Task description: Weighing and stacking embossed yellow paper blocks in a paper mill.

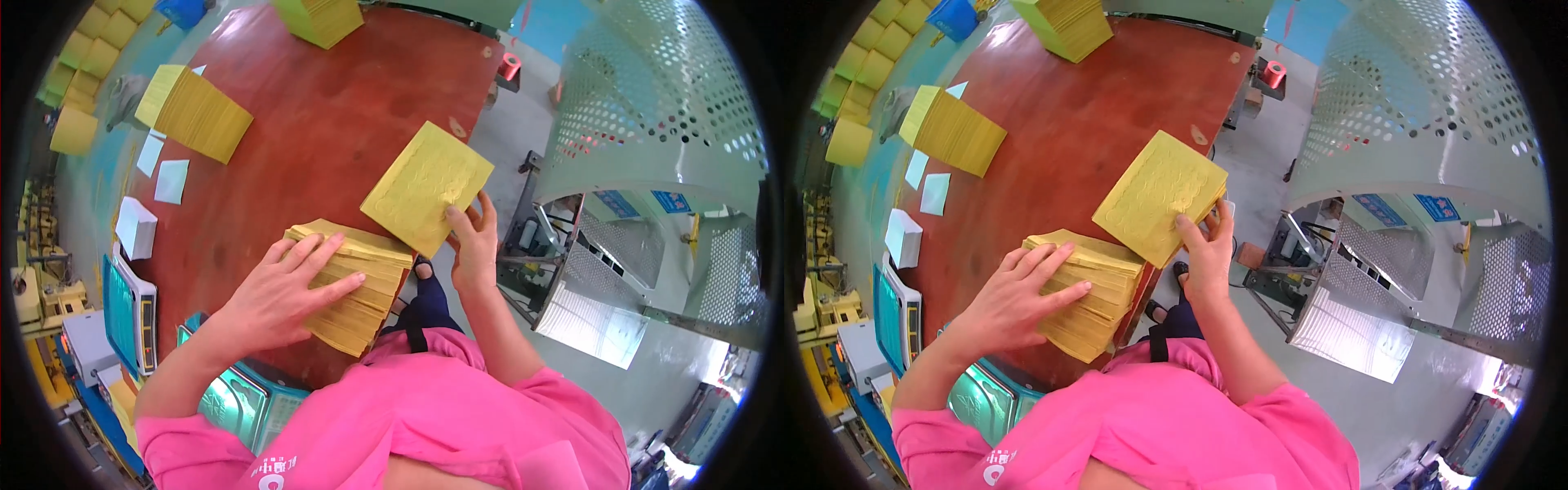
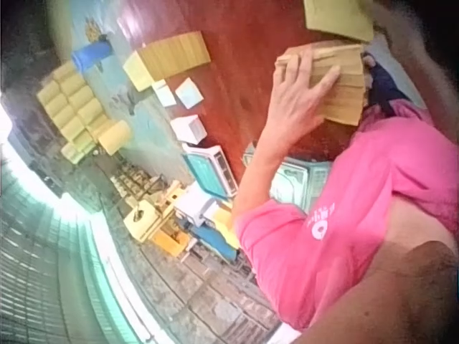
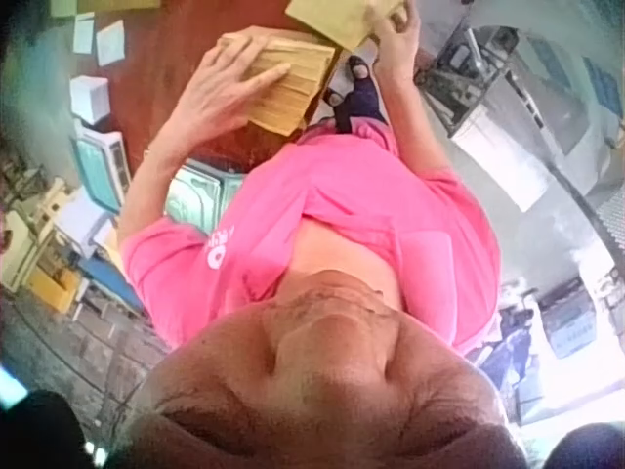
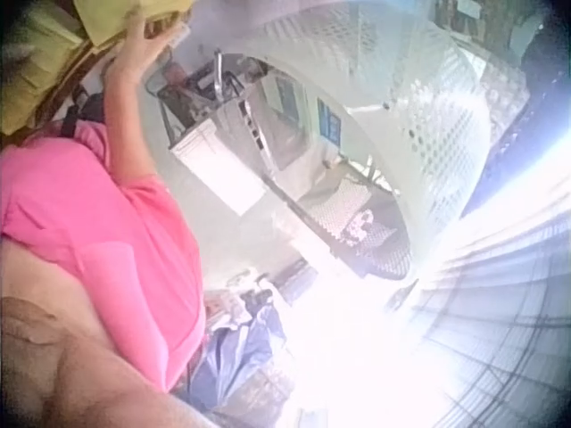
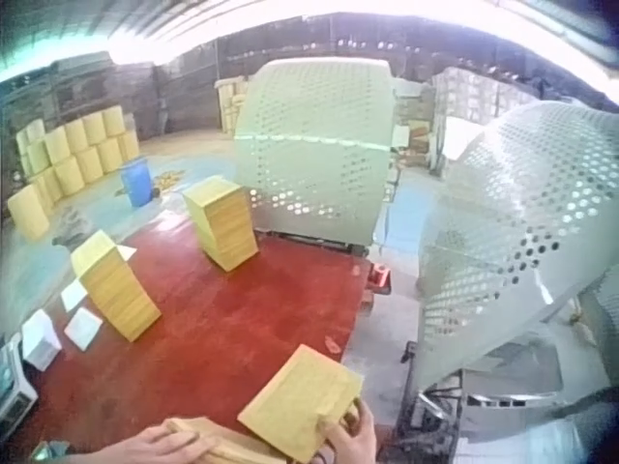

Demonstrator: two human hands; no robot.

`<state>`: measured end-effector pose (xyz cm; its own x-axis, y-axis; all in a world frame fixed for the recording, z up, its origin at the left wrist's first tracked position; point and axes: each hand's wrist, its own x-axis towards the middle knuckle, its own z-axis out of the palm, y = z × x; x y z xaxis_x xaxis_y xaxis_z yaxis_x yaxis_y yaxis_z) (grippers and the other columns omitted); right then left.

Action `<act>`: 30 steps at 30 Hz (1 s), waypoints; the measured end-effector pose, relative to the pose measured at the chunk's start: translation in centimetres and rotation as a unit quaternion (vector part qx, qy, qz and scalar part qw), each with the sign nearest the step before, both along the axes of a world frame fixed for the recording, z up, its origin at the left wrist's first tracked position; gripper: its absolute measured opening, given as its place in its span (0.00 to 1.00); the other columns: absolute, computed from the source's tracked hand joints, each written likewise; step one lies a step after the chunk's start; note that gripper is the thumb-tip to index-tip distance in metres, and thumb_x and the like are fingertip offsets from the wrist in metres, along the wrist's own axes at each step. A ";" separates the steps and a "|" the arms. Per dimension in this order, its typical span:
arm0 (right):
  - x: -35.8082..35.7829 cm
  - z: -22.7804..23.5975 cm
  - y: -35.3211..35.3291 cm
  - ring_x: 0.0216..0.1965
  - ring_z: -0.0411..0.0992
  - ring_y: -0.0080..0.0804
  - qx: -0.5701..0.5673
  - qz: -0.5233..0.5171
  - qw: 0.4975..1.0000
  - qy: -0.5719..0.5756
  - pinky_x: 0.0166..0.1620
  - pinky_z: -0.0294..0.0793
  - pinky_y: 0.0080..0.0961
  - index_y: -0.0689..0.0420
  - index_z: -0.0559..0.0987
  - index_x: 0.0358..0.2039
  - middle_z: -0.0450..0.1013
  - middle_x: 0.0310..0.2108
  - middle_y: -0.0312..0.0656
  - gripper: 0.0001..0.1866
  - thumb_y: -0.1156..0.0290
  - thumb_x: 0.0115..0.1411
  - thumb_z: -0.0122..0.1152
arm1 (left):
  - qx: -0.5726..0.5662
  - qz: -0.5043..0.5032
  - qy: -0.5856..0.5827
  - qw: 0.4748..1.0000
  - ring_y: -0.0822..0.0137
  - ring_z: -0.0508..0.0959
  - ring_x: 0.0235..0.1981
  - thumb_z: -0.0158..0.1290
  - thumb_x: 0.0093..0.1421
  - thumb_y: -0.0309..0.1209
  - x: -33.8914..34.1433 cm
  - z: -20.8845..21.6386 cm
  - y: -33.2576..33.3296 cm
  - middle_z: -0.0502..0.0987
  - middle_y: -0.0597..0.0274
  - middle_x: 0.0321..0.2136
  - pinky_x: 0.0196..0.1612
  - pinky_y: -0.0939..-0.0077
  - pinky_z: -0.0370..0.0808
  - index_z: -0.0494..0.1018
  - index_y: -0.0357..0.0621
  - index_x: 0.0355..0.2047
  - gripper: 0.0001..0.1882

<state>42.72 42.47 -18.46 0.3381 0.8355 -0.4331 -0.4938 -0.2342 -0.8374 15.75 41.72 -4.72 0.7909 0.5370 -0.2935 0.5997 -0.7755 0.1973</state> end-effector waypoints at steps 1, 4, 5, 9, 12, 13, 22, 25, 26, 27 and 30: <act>0.5 0.2 -0.6 0.56 0.67 0.34 -0.054 0.032 0.998 -0.016 0.53 0.67 0.32 0.54 0.52 0.70 0.64 0.61 0.46 0.44 0.72 0.57 0.65 | -0.006 0.003 0.004 1.000 0.48 0.59 0.65 0.71 0.36 0.36 0.1 0.1 -0.1 0.56 0.45 0.67 0.63 0.51 0.58 0.64 0.66 0.64 0.50; 3.2 -0.9 -1.3 0.57 0.66 0.35 -0.072 0.070 0.995 -0.017 0.53 0.65 0.37 0.51 0.52 0.71 0.64 0.62 0.45 0.46 0.61 0.57 0.67 | -0.010 0.007 0.013 1.000 0.48 0.59 0.66 0.71 0.36 0.36 0.1 0.3 -0.4 0.56 0.45 0.66 0.64 0.51 0.58 0.64 0.66 0.64 0.51; 4.3 -1.1 -1.1 0.58 0.66 0.35 -0.067 0.076 0.995 -0.009 0.53 0.65 0.39 0.51 0.52 0.71 0.64 0.62 0.45 0.47 0.57 0.57 0.67 | -0.010 0.014 0.018 1.000 0.48 0.58 0.66 0.71 0.36 0.36 0.1 0.3 -0.5 0.56 0.45 0.66 0.64 0.51 0.58 0.64 0.65 0.64 0.51; 10.9 -3.1 5.2 0.60 0.64 0.37 -0.057 0.188 0.980 -0.038 0.57 0.63 0.43 0.52 0.56 0.70 0.63 0.63 0.46 0.43 0.45 0.61 0.59 | -0.011 0.011 0.024 1.000 0.48 0.58 0.66 0.72 0.36 0.37 0.4 0.5 -0.5 0.56 0.44 0.66 0.64 0.50 0.58 0.63 0.64 0.64 0.51; 12.8 -2.7 10.4 0.53 0.71 0.34 -0.035 0.310 0.946 -0.092 0.51 0.70 0.33 0.59 0.59 0.68 0.68 0.60 0.46 0.42 0.41 0.65 0.52 | -0.006 0.002 0.032 0.999 0.47 0.59 0.66 0.72 0.36 0.38 0.7 0.5 -0.5 0.56 0.44 0.66 0.65 0.51 0.58 0.63 0.64 0.64 0.52; 12.2 -1.5 11.6 0.52 0.71 0.32 -0.051 0.418 0.898 -0.129 0.51 0.70 0.32 0.62 0.62 0.66 0.70 0.57 0.45 0.42 0.41 0.64 0.53 | -0.005 0.006 0.029 1.000 0.48 0.59 0.65 0.72 0.36 0.38 0.6 0.6 -0.6 0.57 0.45 0.66 0.65 0.51 0.58 0.63 0.64 0.64 0.52; 12.5 1.4 10.8 0.52 0.72 0.31 -0.057 0.595 0.792 -0.127 0.55 0.71 0.29 0.66 0.66 0.61 0.72 0.53 0.44 0.40 0.51 0.57 0.65 | 0.006 0.019 -0.001 1.000 0.51 0.62 0.64 0.69 0.39 0.35 -0.6 -0.1 -1.7 0.59 0.53 0.66 0.64 0.55 0.59 0.65 0.67 0.63 0.47; 12.9 1.6 8.9 0.53 0.70 0.30 -0.054 0.560 0.818 -0.115 0.55 0.69 0.26 0.67 0.66 0.61 0.72 0.54 0.43 0.40 0.54 0.56 0.66 | 0.014 0.021 -0.011 1.000 0.53 0.62 0.64 0.68 0.40 0.34 -1.1 -0.5 -1.8 0.60 0.56 0.66 0.64 0.56 0.60 0.65 0.69 0.63 0.46; 13.2 1.5 8.3 0.53 0.70 0.30 -0.068 0.524 0.841 -0.113 0.56 0.69 0.27 0.67 0.67 0.61 0.72 0.54 0.43 0.39 0.56 0.55 0.66 | 0.014 0.018 -0.009 1.000 0.53 0.62 0.64 0.68 0.40 0.34 -1.1 -0.4 -1.7 0.60 0.56 0.66 0.64 0.55 0.60 0.66 0.69 0.63 0.46; 13.3 1.6 8.0 0.53 0.70 0.30 -0.081 0.487 0.863 -0.111 0.56 0.68 0.27 0.66 0.67 0.60 0.72 0.53 0.43 0.38 0.58 0.54 0.66 | 0.014 0.013 -0.007 1.000 0.53 0.62 0.64 0.68 0.40 0.34 -1.2 -0.3 -1.6 0.60 0.56 0.65 0.64 0.55 0.60 0.66 0.69 0.63 0.45; 12.6 4.0 7.8 0.53 0.70 0.29 -0.018 0.445 0.887 -0.120 0.56 0.68 0.27 0.66 0.67 0.60 0.72 0.53 0.44 0.37 0.61 0.53 0.66 | 0.021 0.012 -0.019 1.000 0.53 0.63 0.64 0.68 0.40 0.33 -1.0 -0.5 -1.3 0.61 0.55 0.65 0.64 0.55 0.60 0.66 0.68 0.62 0.46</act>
<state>55.34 50.28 -14.43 -0.3628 0.8048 -0.4698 0.0917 -0.4709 -0.8774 14.72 40.42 -5.26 0.7874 0.5675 -0.2407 0.6113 -0.7690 0.1869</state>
